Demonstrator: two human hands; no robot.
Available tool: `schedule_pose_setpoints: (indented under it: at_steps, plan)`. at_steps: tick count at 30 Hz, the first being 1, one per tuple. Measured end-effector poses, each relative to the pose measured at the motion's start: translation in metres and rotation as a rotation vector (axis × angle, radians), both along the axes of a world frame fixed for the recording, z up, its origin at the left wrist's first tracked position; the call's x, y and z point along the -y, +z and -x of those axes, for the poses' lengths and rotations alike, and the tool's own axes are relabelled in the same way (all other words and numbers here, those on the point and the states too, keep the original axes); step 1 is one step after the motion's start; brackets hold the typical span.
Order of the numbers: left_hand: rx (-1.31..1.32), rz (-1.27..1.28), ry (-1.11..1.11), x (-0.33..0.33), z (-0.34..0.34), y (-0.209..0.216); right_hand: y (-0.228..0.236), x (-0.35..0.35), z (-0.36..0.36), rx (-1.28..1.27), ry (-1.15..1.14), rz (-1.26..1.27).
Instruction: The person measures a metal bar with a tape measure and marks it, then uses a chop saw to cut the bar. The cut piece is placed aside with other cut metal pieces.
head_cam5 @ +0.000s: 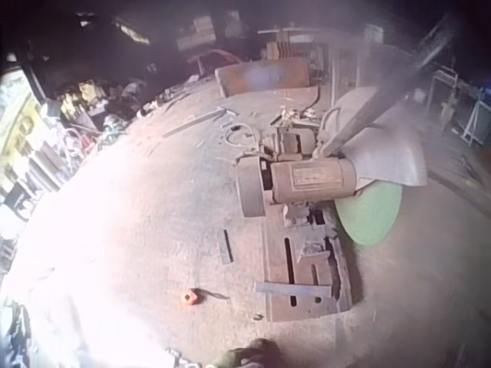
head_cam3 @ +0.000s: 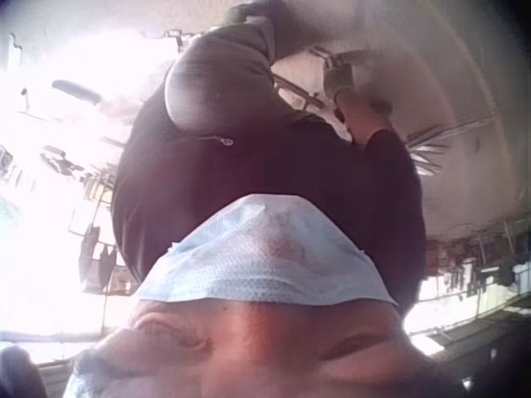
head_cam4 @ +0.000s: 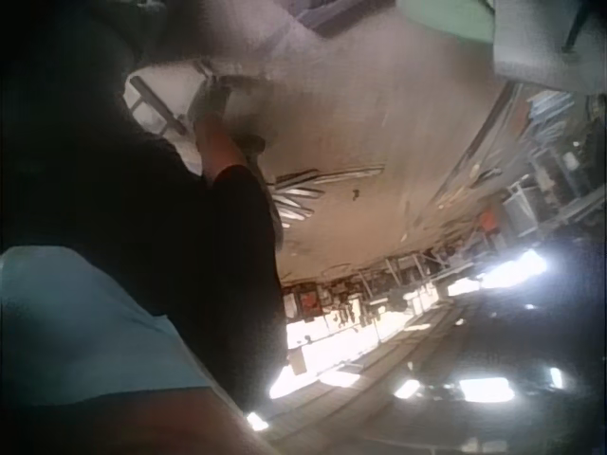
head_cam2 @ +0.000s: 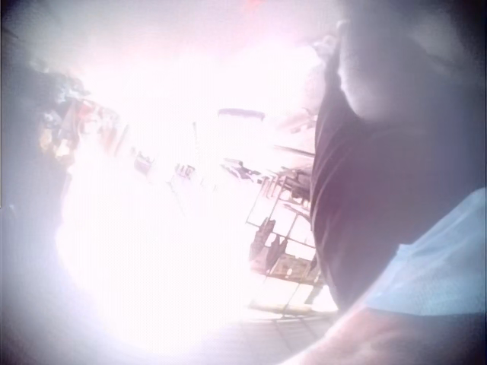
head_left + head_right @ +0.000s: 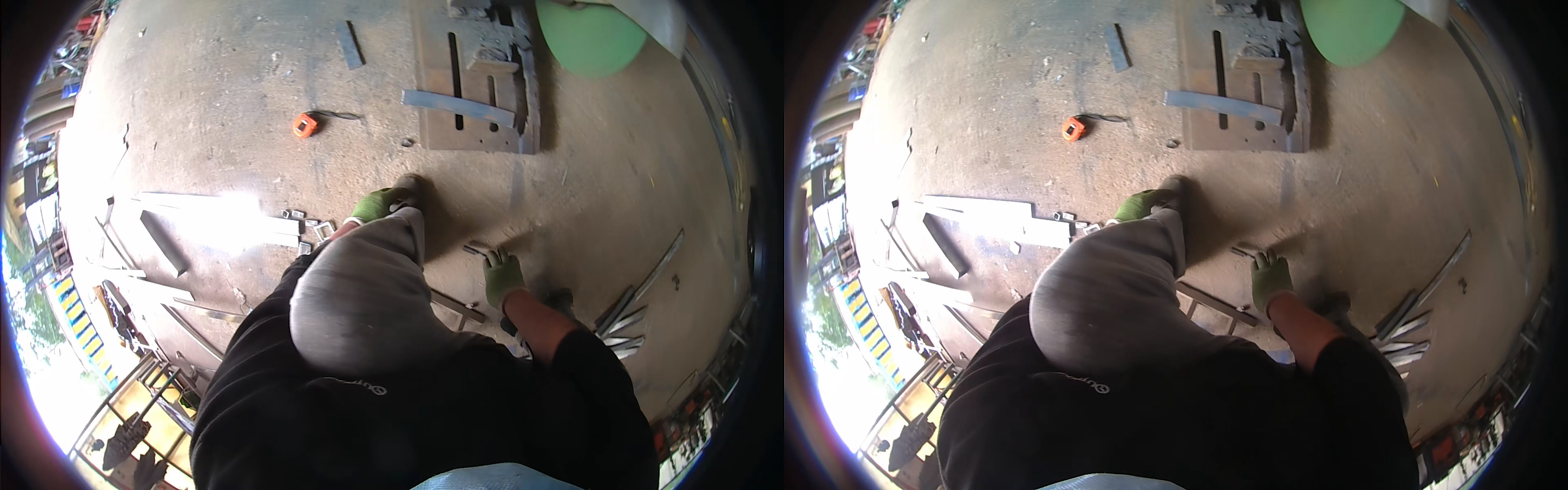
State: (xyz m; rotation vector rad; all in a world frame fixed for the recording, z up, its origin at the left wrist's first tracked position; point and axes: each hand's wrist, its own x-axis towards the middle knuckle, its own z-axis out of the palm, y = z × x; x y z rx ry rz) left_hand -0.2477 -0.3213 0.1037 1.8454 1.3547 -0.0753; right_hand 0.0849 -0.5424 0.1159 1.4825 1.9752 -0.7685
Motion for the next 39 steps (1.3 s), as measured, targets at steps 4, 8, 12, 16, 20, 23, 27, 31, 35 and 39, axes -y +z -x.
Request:
schedule_pose_setpoints:
  at_steps: [4, 8, 12, 16, 20, 23, 27, 31, 35, 39]
  plan:
    - [-0.003, -0.239, 0.167, -0.050, 0.021, -0.008, 0.040, -0.010, 0.000, -0.288, -0.255, -0.011]
    - [-0.183, -0.551, 0.413, -0.115, 0.067, -0.018, 0.060, -0.014, 0.005, -0.356, -0.603, -0.026]
    - [-0.501, -0.527, 0.267, -0.173, 0.100, -0.035, 0.064, -0.013, -0.003, -0.319, -0.833, 0.188]
    - [-0.554, -0.331, 0.148, -0.197, 0.112, -0.047, 0.060, -0.008, -0.018, -0.407, -0.936, 0.319]
    - [-0.474, -0.317, 0.365, -0.196, 0.108, -0.046, 0.053, -0.012, -0.020, -0.351, -0.762, 0.247]
    - [-0.429, -0.355, 0.520, -0.184, 0.101, -0.036, 0.057, -0.027, -0.012, -0.271, -0.852, 0.271]
    - [-0.050, -0.350, 0.631, -0.149, 0.089, -0.013, 0.075, -0.064, 0.004, -0.400, -0.880, 0.183]
    - [0.658, 0.188, 0.510, -0.093, 0.052, 0.018, 0.083, -0.110, 0.030, -0.611, -1.006, 0.138]
    - [0.751, 0.559, 0.265, -0.047, -0.010, 0.048, 0.079, -0.157, 0.065, -1.054, -1.193, 0.212]
    - [0.631, 0.362, -0.087, -0.044, -0.045, 0.063, 0.085, -0.179, 0.078, -1.228, -1.362, 0.365]
